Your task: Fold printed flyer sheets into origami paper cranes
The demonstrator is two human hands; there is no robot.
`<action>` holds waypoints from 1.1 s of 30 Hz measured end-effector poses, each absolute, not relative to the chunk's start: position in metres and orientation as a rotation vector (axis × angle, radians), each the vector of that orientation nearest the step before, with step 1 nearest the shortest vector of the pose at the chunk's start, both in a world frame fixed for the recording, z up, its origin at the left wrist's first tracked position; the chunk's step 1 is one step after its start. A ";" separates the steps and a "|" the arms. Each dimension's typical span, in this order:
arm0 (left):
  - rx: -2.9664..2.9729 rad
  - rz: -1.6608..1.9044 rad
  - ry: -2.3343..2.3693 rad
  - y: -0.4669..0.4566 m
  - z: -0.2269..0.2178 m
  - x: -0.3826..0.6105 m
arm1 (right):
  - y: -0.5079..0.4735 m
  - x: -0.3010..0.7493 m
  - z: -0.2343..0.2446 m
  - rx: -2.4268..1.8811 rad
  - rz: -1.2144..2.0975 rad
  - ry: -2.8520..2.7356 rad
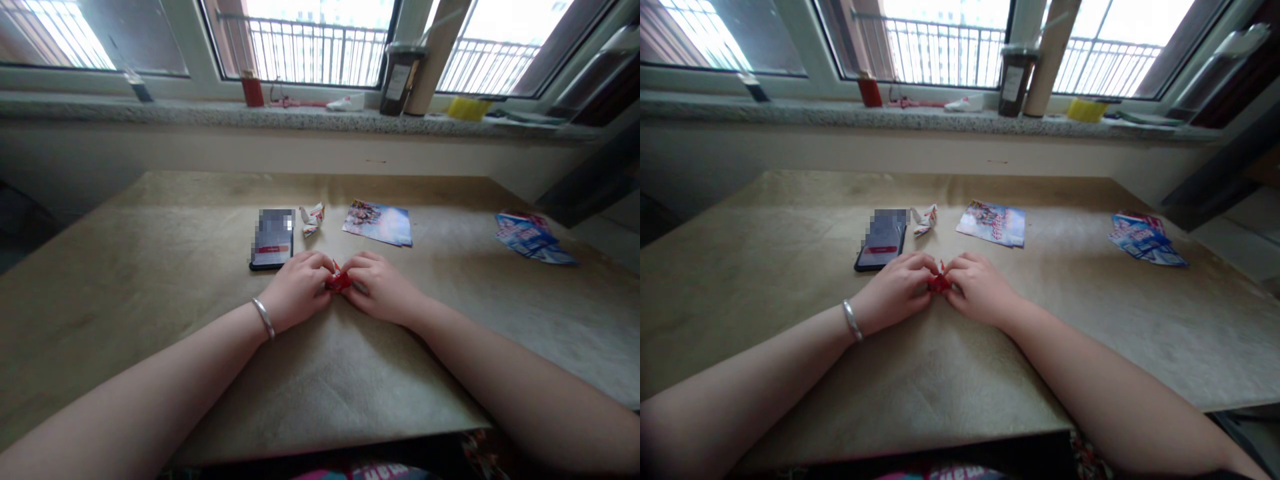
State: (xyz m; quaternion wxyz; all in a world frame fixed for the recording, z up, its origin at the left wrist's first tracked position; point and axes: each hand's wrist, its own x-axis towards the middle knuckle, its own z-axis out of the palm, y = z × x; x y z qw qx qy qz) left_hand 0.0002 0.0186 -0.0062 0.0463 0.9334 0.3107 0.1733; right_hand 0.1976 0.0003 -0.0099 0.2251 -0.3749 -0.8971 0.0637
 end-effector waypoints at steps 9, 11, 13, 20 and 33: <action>2.696 0.517 0.932 0.019 -0.006 -0.001 | 0.006 0.198 -0.013 -1.117 0.358 -2.389; 2.669 0.528 0.936 0.020 -0.006 -0.001 | 0.007 0.198 -0.013 -1.128 0.391 -2.366; 2.635 0.537 0.955 0.020 -0.005 0.000 | 0.007 0.198 -0.013 -1.141 0.411 -2.352; 2.608 0.568 1.017 0.020 -0.006 0.002 | 0.009 0.197 -0.018 -1.189 0.431 -2.284; 2.476 0.604 1.103 0.021 -0.010 0.001 | 0.014 0.198 -0.026 -1.257 0.411 -2.250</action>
